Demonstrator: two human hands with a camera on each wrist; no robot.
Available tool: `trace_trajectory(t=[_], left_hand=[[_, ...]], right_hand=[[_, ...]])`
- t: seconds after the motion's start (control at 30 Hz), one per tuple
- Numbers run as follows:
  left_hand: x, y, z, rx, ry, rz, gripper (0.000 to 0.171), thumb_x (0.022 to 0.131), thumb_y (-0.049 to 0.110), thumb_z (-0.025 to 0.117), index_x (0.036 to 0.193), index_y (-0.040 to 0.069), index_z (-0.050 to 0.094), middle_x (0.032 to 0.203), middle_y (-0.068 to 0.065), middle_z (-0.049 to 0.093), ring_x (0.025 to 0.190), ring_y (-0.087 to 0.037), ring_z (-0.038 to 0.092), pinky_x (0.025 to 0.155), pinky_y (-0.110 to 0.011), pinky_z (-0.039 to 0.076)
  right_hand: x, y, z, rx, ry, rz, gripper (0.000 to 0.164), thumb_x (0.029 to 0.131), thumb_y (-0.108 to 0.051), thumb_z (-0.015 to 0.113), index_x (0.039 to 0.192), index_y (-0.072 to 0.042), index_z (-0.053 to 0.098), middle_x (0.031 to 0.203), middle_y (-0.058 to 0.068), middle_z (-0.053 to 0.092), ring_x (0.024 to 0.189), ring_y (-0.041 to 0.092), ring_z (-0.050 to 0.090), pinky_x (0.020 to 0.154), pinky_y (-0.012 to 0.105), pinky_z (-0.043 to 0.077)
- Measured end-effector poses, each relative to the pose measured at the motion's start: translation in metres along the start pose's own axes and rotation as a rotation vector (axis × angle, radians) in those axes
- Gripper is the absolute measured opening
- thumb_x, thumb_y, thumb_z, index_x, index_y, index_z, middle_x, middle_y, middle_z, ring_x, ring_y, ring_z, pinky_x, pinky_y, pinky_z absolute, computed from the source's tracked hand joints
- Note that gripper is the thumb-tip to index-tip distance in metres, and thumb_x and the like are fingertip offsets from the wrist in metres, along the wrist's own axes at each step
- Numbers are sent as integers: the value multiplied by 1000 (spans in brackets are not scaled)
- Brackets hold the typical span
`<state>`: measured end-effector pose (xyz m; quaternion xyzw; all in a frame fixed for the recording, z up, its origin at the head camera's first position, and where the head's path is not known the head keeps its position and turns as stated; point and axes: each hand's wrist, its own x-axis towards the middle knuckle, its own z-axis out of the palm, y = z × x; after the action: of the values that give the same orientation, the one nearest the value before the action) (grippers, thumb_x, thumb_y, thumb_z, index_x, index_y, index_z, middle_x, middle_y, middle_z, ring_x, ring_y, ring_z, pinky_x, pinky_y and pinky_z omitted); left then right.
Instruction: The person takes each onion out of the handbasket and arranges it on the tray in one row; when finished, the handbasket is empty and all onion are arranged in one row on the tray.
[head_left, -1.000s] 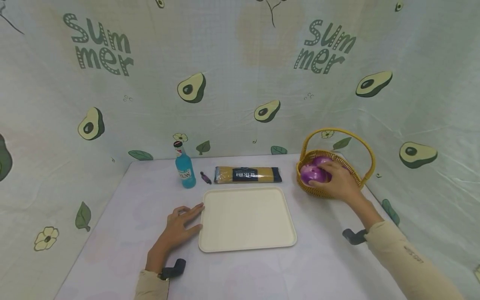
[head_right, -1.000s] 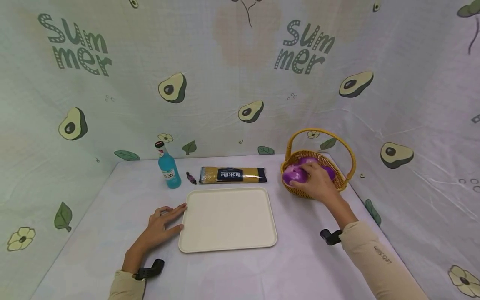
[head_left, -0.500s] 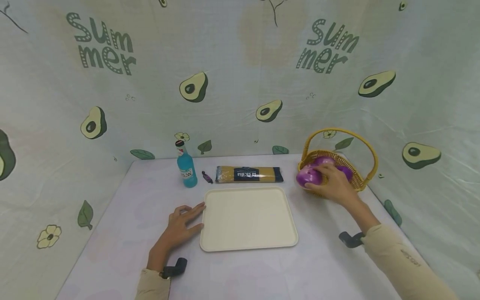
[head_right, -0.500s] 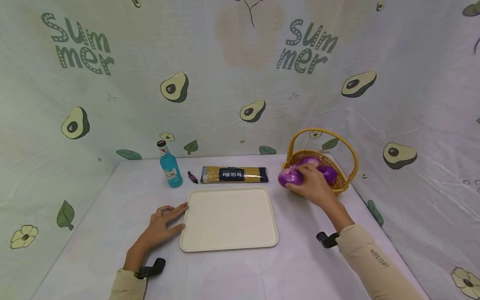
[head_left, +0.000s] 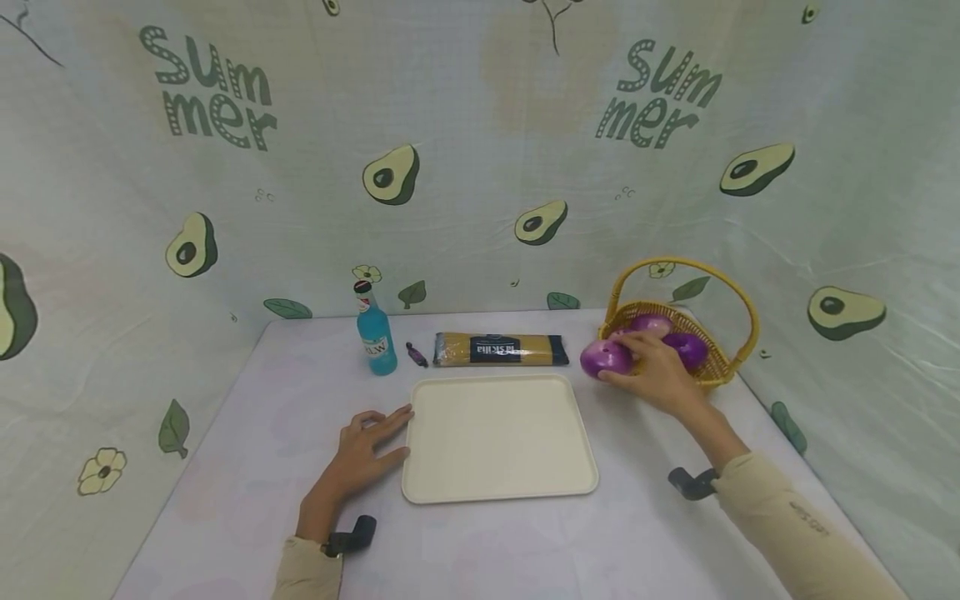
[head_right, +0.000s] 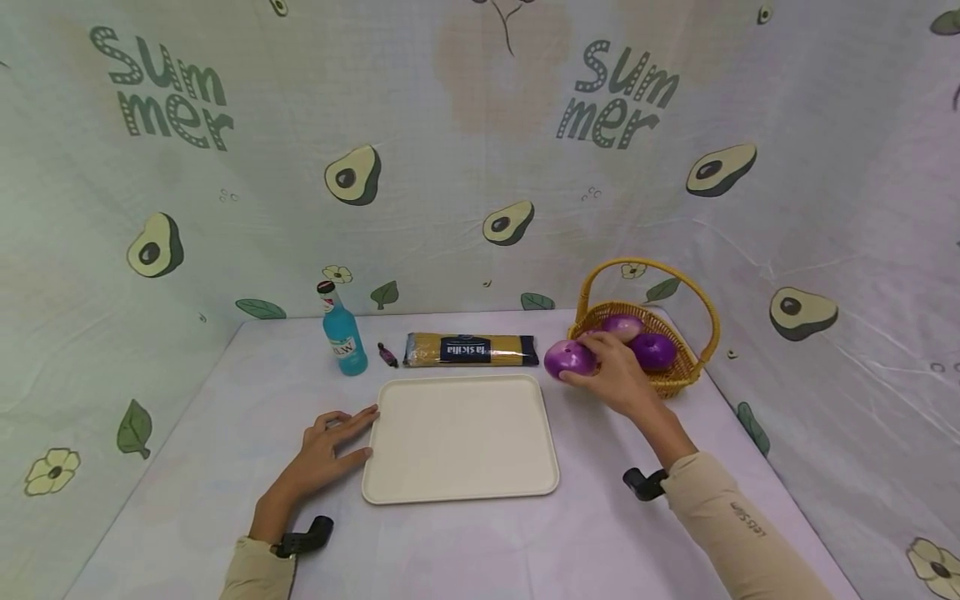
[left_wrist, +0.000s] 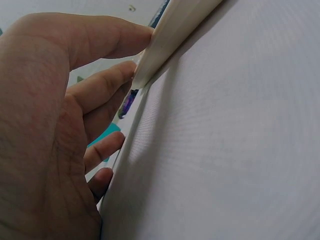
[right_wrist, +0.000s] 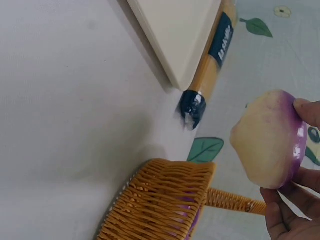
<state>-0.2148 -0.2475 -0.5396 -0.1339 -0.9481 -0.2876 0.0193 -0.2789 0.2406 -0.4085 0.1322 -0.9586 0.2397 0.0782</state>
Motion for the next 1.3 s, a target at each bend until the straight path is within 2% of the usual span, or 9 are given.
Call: trace_trajectory(t=[0.3, 0.73, 1.03, 1.3], left_hand=[[0, 2, -1, 15, -6, -21, 64, 92, 48, 65, 151, 34, 46, 152, 15, 45, 134, -33, 33, 102, -59, 25], [1, 0, 1, 31, 7, -12, 64, 92, 51, 63, 151, 34, 45, 152, 14, 46, 133, -33, 34, 101, -59, 26], [0, 0, 1, 24, 2, -32, 64, 92, 51, 63, 151, 36, 45, 152, 14, 47, 134, -32, 33, 102, -60, 26], [0, -3, 2, 1, 40, 21, 62, 92, 49, 65, 150, 33, 48, 151, 15, 47, 132, -32, 36, 99, -55, 25]], right_hand=[[-1, -8, 7, 36, 12, -23, 79, 82, -43, 82, 141, 1, 53, 146, 28, 44, 132, 50, 42, 101, 65, 39], [-1, -18, 15, 55, 3, -33, 75, 82, -41, 83, 139, 0, 56, 146, 28, 44, 133, 49, 40, 101, 64, 38], [0, -21, 23, 66, 19, -67, 72, 80, -36, 84, 137, 0, 57, 143, 26, 48, 128, 48, 46, 100, 61, 42], [3, -24, 28, 79, 0, -94, 74, 80, -35, 85, 136, 3, 56, 141, 27, 49, 129, 48, 46, 100, 60, 42]])
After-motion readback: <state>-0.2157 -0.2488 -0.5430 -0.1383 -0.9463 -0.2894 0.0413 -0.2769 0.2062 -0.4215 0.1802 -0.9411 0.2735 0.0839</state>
